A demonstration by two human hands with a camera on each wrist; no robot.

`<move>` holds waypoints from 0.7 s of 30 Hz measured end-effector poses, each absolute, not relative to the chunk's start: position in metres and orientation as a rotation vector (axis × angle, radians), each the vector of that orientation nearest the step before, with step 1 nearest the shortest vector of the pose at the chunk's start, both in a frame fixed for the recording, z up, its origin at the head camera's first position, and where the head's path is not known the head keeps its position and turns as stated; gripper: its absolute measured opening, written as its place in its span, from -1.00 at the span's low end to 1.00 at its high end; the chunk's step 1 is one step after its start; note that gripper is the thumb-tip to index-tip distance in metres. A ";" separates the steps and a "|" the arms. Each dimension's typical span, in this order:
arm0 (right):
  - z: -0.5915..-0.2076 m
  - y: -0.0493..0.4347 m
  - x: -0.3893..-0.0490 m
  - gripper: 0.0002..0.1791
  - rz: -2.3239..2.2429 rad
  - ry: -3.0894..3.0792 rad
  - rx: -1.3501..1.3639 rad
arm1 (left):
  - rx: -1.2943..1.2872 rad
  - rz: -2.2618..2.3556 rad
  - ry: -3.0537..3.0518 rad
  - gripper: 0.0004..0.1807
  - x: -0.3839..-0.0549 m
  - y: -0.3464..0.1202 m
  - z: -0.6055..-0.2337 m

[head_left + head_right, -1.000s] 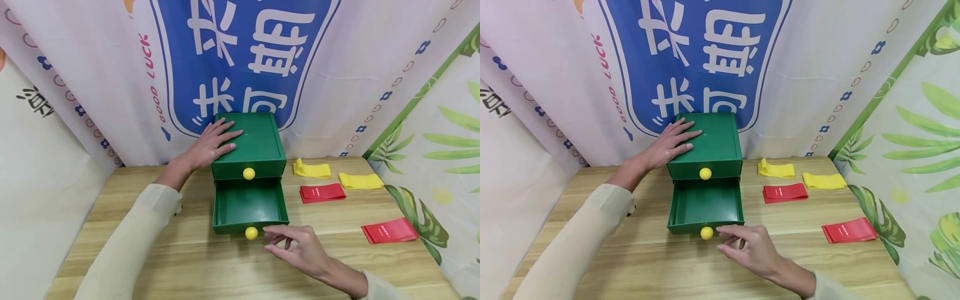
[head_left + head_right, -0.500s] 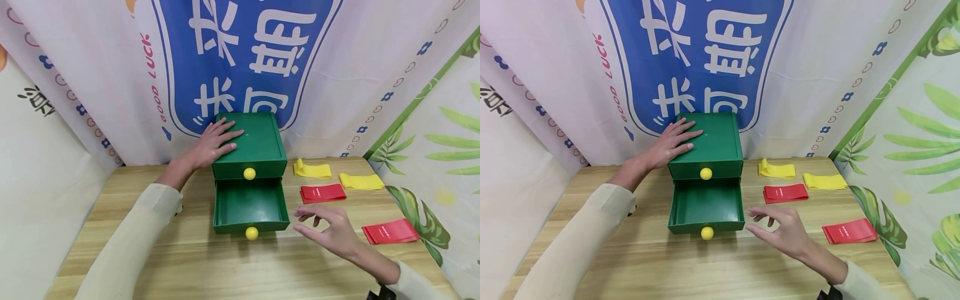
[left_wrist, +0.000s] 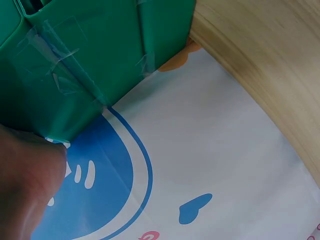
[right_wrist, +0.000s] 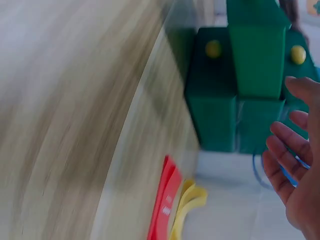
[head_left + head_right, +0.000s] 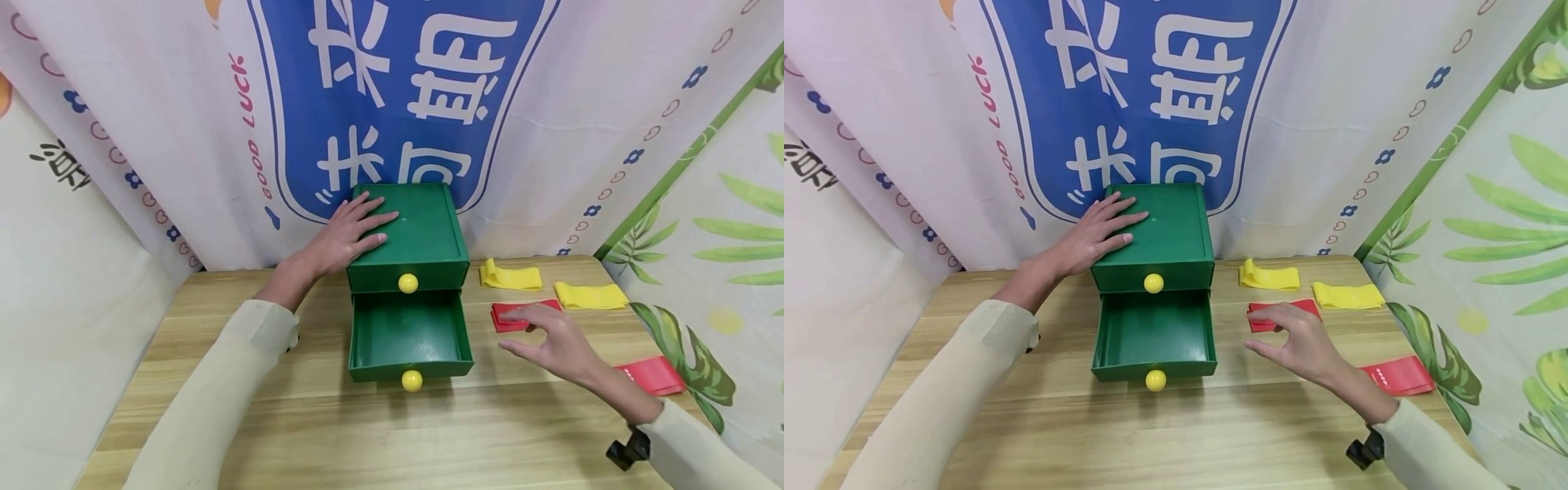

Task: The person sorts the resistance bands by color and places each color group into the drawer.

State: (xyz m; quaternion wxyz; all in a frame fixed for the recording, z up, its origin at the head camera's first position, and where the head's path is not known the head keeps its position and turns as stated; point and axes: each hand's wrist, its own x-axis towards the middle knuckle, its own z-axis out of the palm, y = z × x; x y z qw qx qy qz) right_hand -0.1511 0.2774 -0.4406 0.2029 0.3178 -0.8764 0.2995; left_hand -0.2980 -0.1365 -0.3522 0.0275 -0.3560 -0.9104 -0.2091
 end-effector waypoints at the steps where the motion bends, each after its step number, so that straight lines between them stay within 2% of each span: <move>1: -0.443 0.280 -0.154 -0.44 0.813 -2.468 0.886 | -1.099 -0.643 -2.811 -0.40 -0.298 -0.136 -0.352; 11: -0.463 0.300 -0.185 -0.50 0.757 -2.606 0.948 | -1.094 -0.645 -2.808 -0.40 -0.297 -0.136 -0.352; 21: -0.484 0.315 -0.210 -0.41 0.786 -2.775 0.915 | -1.096 -0.657 -2.805 -0.40 -0.297 -0.136 -0.353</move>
